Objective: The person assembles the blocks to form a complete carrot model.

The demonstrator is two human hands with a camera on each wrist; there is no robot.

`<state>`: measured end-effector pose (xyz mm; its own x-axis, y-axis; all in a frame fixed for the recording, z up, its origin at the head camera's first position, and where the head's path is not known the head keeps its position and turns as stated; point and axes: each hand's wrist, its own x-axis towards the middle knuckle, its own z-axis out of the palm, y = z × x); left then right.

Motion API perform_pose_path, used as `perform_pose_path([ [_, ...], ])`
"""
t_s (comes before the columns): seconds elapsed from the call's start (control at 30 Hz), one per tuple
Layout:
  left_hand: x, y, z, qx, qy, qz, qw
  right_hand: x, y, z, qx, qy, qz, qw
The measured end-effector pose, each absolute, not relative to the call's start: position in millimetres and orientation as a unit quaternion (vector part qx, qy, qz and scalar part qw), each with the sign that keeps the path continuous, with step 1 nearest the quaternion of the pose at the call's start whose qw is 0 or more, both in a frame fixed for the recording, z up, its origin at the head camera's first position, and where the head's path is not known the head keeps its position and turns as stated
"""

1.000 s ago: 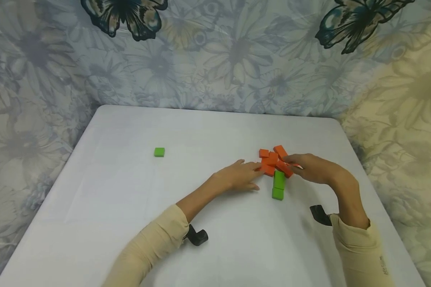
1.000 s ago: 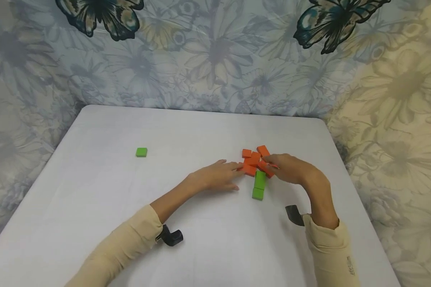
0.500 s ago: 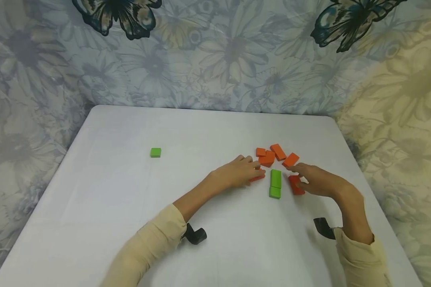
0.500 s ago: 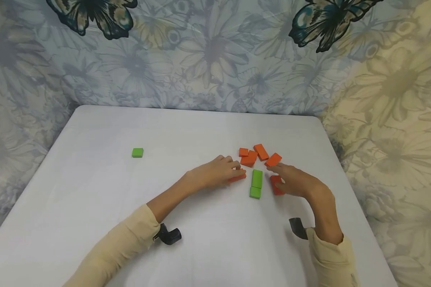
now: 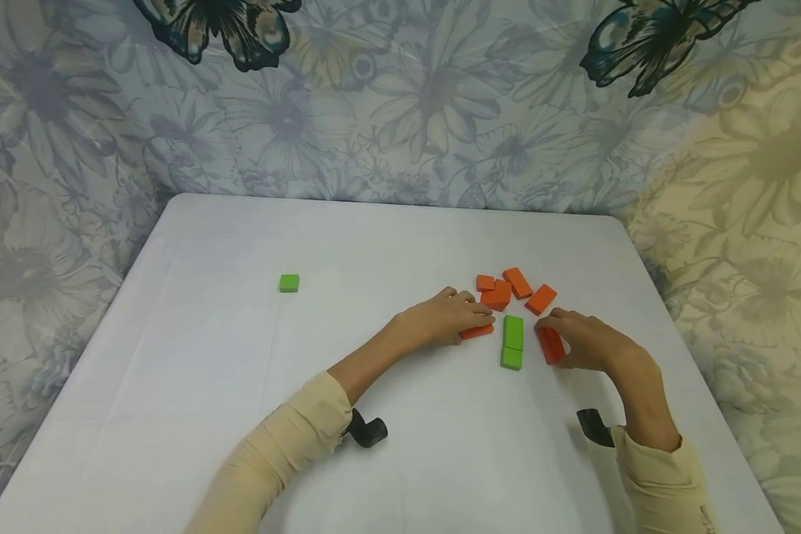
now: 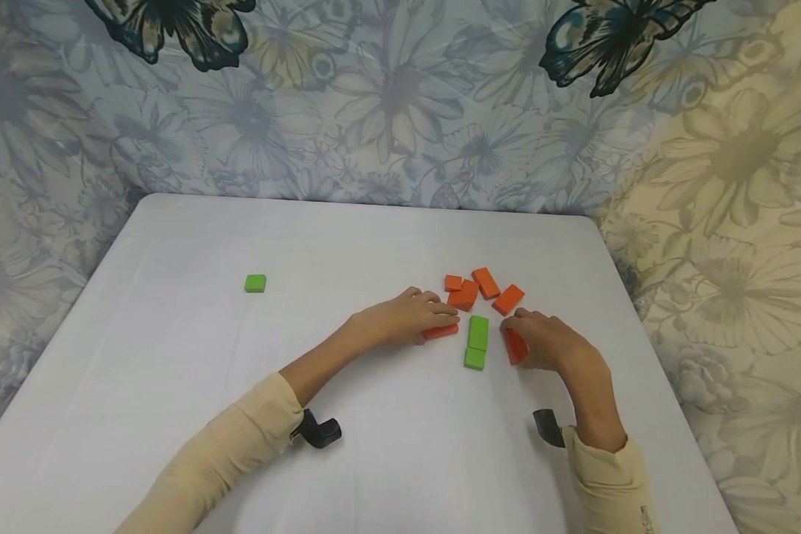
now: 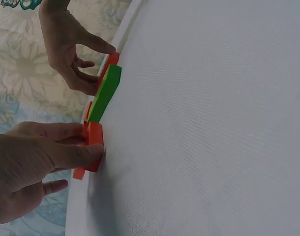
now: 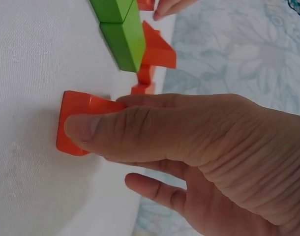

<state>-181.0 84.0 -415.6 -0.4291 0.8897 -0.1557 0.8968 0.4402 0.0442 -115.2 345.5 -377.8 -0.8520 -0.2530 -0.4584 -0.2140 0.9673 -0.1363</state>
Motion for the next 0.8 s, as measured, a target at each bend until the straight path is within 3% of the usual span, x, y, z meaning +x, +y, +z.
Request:
perform_pose_path([
  [0.33,-184,75,-415,0.511,0.855,-0.025,0.085,-123,339,-373,-0.127,0.964,-0.044,0.229],
  [0.53,-185,37,-401,0.460,0.885,0.031,0.070,-124,320,-350,-0.186,0.963,-0.109,0.160],
  [0.8,-180,-20,-386,0.404,0.911,0.063,0.054,-142,266,-336,-0.252,0.948,-0.124,0.147],
])
